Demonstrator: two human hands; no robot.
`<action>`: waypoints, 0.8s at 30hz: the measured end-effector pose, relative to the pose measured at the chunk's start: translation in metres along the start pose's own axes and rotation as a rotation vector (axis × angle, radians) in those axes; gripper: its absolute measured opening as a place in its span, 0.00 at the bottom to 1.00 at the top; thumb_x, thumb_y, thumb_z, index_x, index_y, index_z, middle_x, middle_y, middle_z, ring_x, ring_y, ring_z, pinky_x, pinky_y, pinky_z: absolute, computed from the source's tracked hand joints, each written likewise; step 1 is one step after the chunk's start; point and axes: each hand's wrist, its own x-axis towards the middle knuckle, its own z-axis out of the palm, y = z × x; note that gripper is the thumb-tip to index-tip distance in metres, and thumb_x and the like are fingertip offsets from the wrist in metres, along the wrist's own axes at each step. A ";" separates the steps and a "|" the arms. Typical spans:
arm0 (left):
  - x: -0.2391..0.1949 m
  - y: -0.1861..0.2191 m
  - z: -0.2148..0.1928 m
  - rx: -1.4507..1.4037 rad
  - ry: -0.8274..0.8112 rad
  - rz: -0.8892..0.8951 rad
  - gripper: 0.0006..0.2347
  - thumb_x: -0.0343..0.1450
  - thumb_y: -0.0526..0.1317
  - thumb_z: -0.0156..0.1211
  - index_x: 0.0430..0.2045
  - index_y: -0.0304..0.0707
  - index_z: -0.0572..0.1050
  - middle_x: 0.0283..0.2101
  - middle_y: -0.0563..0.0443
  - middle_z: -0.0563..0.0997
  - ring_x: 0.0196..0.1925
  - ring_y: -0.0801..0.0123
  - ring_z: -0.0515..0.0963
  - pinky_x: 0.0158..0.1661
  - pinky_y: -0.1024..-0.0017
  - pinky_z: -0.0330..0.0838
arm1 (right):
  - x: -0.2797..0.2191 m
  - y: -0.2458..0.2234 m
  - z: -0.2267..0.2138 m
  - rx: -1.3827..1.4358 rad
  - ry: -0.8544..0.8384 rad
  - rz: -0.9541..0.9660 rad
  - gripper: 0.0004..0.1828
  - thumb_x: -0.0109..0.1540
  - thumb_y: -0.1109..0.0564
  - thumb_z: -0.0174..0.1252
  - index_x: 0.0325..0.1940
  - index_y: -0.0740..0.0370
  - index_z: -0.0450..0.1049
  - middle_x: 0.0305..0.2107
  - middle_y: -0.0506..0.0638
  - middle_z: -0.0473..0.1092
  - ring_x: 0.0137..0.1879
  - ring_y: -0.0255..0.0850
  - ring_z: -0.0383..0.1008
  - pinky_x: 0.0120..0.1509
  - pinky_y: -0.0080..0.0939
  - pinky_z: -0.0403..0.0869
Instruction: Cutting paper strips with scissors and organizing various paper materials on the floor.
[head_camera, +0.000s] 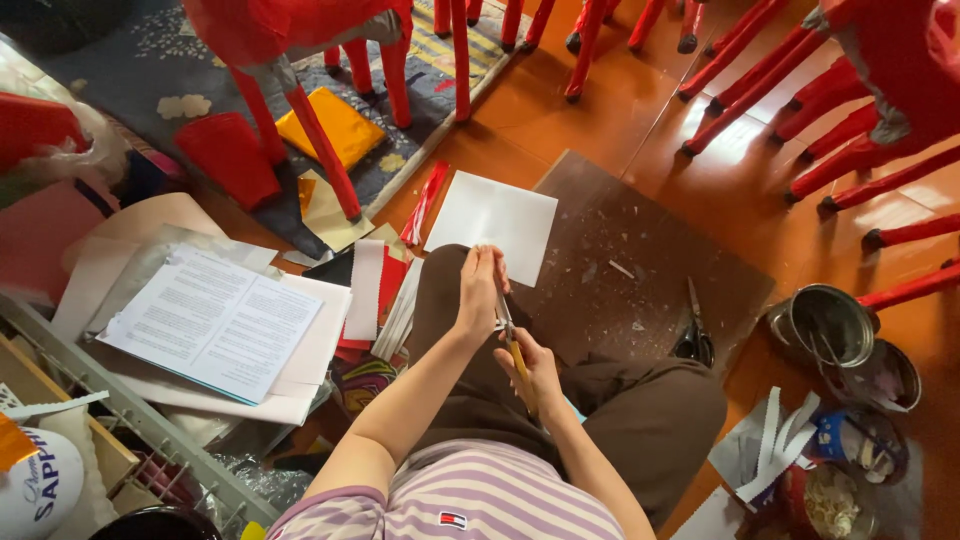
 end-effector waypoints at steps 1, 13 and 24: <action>0.005 0.001 -0.002 0.000 0.000 0.003 0.11 0.79 0.42 0.36 0.30 0.41 0.65 0.20 0.57 0.62 0.19 0.77 0.66 0.19 0.83 0.62 | 0.001 0.004 0.000 0.000 -0.001 -0.003 0.10 0.58 0.52 0.63 0.41 0.53 0.73 0.09 0.51 0.68 0.11 0.37 0.68 0.14 0.29 0.66; -0.004 -0.006 -0.003 -0.066 -0.019 -0.049 0.11 0.79 0.43 0.35 0.29 0.42 0.63 0.20 0.60 0.58 0.18 0.79 0.62 0.19 0.84 0.60 | 0.001 0.032 -0.001 -0.082 -0.004 0.003 0.10 0.59 0.48 0.62 0.38 0.52 0.71 0.09 0.48 0.67 0.13 0.36 0.68 0.16 0.29 0.65; -0.020 0.011 0.002 -0.045 -0.024 -0.026 0.13 0.79 0.44 0.35 0.26 0.42 0.63 0.19 0.59 0.59 0.19 0.78 0.65 0.20 0.84 0.63 | 0.004 0.033 0.000 -0.155 0.005 -0.060 0.16 0.57 0.46 0.65 0.42 0.54 0.71 0.13 0.54 0.67 0.18 0.41 0.67 0.25 0.39 0.65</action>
